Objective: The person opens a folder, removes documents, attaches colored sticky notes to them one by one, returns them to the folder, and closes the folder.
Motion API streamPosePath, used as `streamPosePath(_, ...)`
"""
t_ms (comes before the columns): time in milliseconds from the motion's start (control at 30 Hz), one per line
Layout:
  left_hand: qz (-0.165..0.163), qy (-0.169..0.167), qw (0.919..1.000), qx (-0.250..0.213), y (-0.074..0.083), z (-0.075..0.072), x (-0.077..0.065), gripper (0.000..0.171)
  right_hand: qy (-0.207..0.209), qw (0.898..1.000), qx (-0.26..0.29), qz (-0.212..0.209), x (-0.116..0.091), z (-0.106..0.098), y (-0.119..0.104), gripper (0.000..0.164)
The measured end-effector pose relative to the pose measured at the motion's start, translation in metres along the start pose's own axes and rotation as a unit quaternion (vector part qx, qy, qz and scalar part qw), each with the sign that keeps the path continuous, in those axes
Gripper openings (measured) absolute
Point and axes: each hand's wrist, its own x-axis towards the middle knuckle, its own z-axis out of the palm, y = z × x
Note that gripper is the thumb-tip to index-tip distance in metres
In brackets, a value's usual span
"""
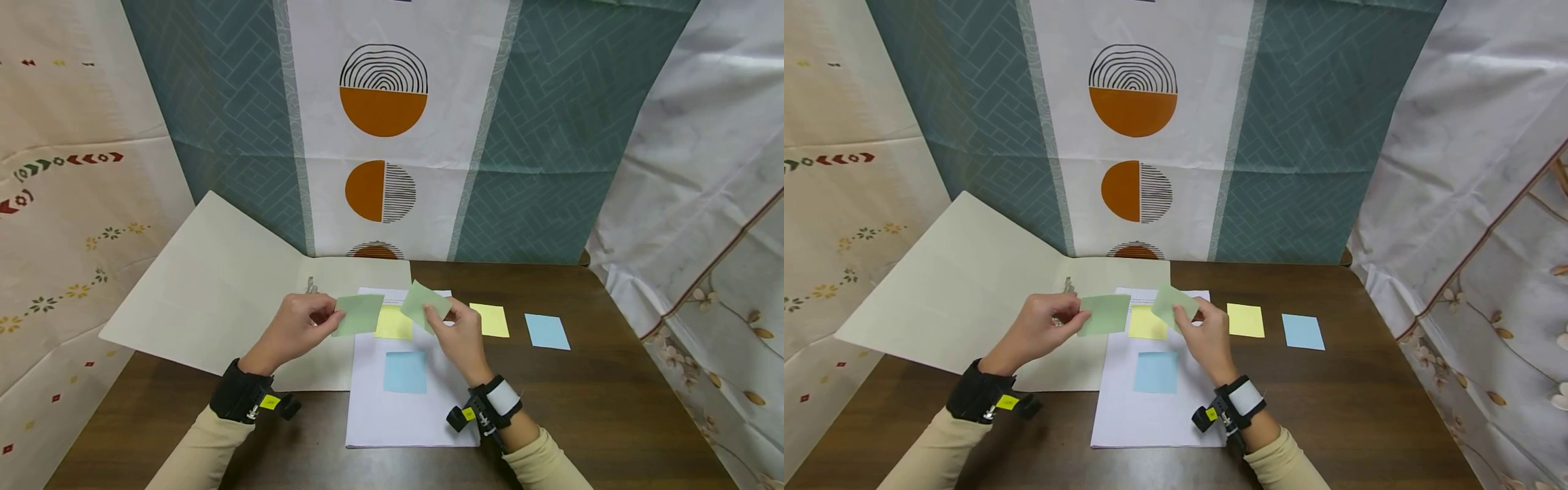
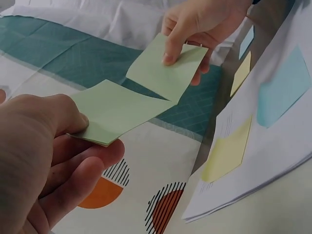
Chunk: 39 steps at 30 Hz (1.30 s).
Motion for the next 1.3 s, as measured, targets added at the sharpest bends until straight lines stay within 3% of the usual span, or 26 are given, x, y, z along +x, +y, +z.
streamPosePath(167, 0.01, 0.0, 0.9999, 0.009, -0.009, -0.006, -0.011, 0.014, 0.007, 1.0, 0.002, -0.004, 0.002, -0.002, 0.002, 0.014)
streamPosePath(433, 0.059, -0.009, 0.9971, 0.047, -0.024, -0.012, -0.037, 0.029, 0.016, 1.0, -0.005, -0.002, 0.0, -0.003, 0.004, 0.014)
streamPosePath(733, 0.053, -0.004, 0.9983, 0.024, -0.031, -0.023, -0.041, 0.027, 0.012, 1.0, -0.005, -0.003, 0.001, -0.003, 0.004, 0.016)
streamPosePath(967, 0.008, -0.098, 0.9951, -0.005, -0.031, -0.027, -0.041, 0.02, 0.011, 1.0, -0.01, 0.002, 0.002, -0.002, 0.006, 0.017)
streamPosePath(1300, 0.007, -0.213, 0.973, -0.089, -0.036, -0.019, -0.047, 0.019, 0.005, 1.0, -0.01, 0.014, 0.003, -0.002, 0.004, 0.018)
